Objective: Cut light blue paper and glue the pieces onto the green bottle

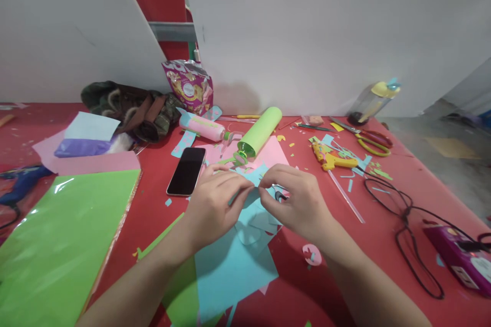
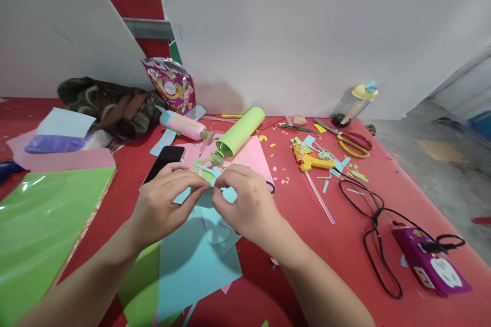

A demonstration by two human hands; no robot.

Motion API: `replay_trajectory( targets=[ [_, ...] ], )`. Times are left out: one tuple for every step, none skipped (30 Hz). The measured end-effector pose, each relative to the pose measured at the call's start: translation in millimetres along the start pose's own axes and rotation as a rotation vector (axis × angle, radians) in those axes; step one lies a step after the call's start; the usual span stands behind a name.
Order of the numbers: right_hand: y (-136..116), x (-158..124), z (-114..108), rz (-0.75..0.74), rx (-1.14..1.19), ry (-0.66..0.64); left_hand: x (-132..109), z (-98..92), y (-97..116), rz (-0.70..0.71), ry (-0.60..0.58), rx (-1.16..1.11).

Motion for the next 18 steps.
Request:
replay_trajectory(
  targets=[
    [1.3, 0.1, -1.3, 0.008, 0.001, -0.003, 0.3, -1.3, -1.2, -0.006, 0.008, -0.005],
    [2.8, 0.3, -2.9, 0.016, -0.003, -0.006, 0.5, -3.0, -2.5, -0.013, 0.019, -0.008],
    [4.5, 0.7, -5.1, 0.025, -0.016, -0.003, 0.8, -4.9, -3.8, -0.019, 0.031, -0.008],
    [6.2, 1.1, -7.6, 0.035, -0.037, 0.002, 1.0, -7.0, -4.9, -0.024, 0.045, -0.003],
    [7.7, 1.6, -10.4, 0.042, -0.065, 0.015, 1.2, -8.8, -5.7, -0.028, 0.057, 0.004],
    [8.8, 2.0, -13.0, 0.046, -0.091, 0.027, 1.4, -10.3, -6.3, -0.031, 0.068, 0.010],
    [9.1, 2.3, -14.8, 0.045, -0.105, 0.035, 1.6, -11.2, -6.4, -0.033, 0.074, 0.013],
    [8.5, 2.4, -15.3, 0.035, -0.106, 0.036, 1.6, -11.4, -6.1, -0.034, 0.074, 0.010],
    [7.2, 2.4, -14.5, 0.022, -0.098, 0.027, 1.6, -10.7, -5.3, -0.032, 0.066, 0.004],
    [5.3, 2.3, -12.3, 0.004, -0.083, 0.009, 1.4, -9.1, -4.2, -0.028, 0.050, -0.003],
    [2.9, 1.9, -9.6, -0.017, -0.071, -0.010, 1.1, -7.4, -3.0, -0.025, 0.035, -0.009],
    [0.4, 1.5, -6.3, -0.038, -0.064, -0.033, 0.7, -5.3, -1.8, -0.023, 0.017, -0.011],
    [-2.2, 0.9, -3.4, -0.059, -0.062, -0.049, 0.3, -3.3, -1.0, -0.026, 0.003, -0.012],
    [-4.3, 0.4, -1.0, -0.077, -0.065, -0.063, -0.1, -1.8, -0.7, -0.031, -0.005, -0.014],
    [-6.2, -0.1, 0.5, -0.094, -0.072, -0.068, -0.3, -0.6, -0.8, -0.040, -0.008, -0.023],
    [-7.5, -0.5, 1.1, -0.107, -0.082, -0.066, -0.3, -0.1, -1.5, -0.052, -0.005, -0.036],
    [-8.0, -0.9, 0.9, -0.114, -0.093, -0.063, -0.2, -0.1, -2.7, -0.066, 0.001, -0.049],
    [-7.9, -1.3, 0.4, -0.118, -0.103, -0.062, 0.0, -0.5, -4.2, -0.079, 0.009, -0.060]
  ],
)
Point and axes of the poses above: each hand's wrist, its own x-axis towards the middle knuckle, its own z-axis out of the palm, y = z × x, the point moved 7 cm from there along x, towards the middle knuckle, and after that the axes turned 4 degrees about -z, right-handed, at the moved point
